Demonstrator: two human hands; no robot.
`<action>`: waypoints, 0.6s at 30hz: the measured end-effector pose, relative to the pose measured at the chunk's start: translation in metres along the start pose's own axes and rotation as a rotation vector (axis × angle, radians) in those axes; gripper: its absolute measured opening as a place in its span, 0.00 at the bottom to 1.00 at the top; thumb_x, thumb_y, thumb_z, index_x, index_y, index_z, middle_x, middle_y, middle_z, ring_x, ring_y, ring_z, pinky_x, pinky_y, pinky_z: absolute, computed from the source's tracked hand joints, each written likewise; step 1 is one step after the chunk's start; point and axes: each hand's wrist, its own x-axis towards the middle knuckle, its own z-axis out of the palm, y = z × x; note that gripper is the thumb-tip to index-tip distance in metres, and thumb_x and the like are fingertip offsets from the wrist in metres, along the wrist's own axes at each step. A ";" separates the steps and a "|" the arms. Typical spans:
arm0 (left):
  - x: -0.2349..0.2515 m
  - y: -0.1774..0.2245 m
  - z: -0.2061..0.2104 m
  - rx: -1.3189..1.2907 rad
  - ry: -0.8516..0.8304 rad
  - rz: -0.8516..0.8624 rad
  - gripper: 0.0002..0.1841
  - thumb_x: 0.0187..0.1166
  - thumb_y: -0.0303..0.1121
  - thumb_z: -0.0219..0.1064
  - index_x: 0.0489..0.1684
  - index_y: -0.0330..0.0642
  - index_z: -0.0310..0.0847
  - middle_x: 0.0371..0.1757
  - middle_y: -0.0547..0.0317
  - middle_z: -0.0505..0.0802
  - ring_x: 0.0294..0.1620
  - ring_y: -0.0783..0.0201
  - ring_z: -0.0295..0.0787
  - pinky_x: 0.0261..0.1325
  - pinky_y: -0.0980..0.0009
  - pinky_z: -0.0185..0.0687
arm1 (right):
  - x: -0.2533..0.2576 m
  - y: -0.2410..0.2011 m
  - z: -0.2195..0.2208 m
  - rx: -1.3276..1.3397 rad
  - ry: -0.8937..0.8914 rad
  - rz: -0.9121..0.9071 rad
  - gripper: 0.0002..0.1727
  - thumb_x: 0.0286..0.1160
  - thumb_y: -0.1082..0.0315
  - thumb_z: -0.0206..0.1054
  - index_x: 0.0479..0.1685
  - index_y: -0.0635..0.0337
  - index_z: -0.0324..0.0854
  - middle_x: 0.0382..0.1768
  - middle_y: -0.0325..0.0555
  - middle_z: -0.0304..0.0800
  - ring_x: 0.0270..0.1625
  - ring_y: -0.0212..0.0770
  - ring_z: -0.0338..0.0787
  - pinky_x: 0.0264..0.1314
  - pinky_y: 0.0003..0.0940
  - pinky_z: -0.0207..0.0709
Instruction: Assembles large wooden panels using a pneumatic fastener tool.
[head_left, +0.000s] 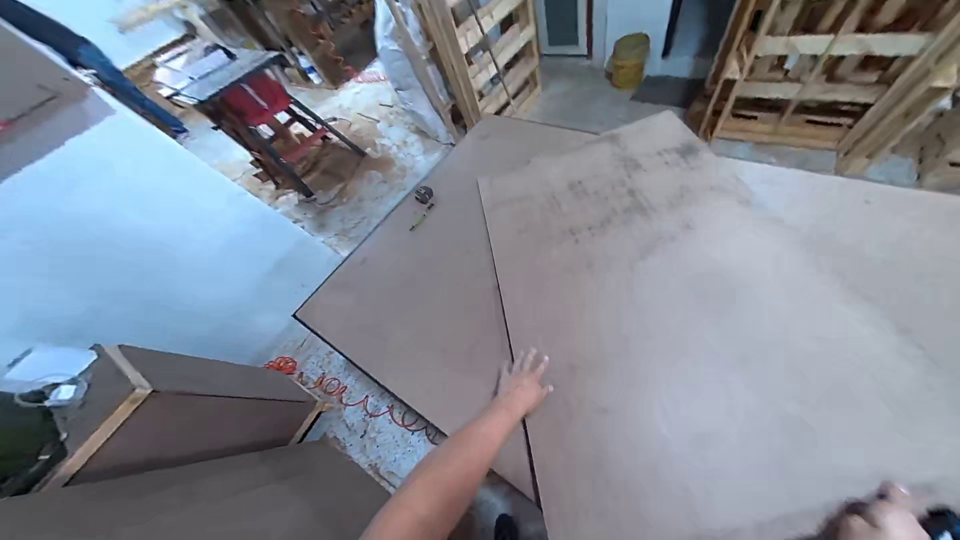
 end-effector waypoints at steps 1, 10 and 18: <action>0.001 -0.010 0.001 -0.006 0.049 -0.041 0.41 0.84 0.62 0.59 0.97 0.65 0.48 0.99 0.54 0.45 0.98 0.44 0.37 0.90 0.29 0.40 | -0.029 0.005 0.004 0.017 0.036 0.073 0.36 0.78 0.36 0.65 0.66 0.62 0.78 0.51 0.50 0.85 0.49 0.40 0.85 0.49 0.45 0.82; -0.133 -0.111 0.085 -0.514 0.348 -0.236 0.50 0.80 0.57 0.69 0.98 0.50 0.42 0.97 0.44 0.50 0.91 0.36 0.59 0.83 0.30 0.64 | -0.173 0.068 -0.009 -0.005 -0.092 0.165 0.40 0.74 0.36 0.69 0.70 0.63 0.77 0.60 0.56 0.87 0.59 0.50 0.89 0.60 0.53 0.85; -0.241 -0.235 0.187 -1.205 -0.070 -0.469 0.36 0.84 0.61 0.62 0.71 0.33 0.77 0.55 0.37 0.92 0.51 0.43 0.94 0.50 0.42 0.93 | -0.297 0.149 -0.049 -0.028 -0.169 0.173 0.40 0.78 0.34 0.65 0.66 0.66 0.78 0.52 0.60 0.89 0.48 0.53 0.91 0.51 0.55 0.87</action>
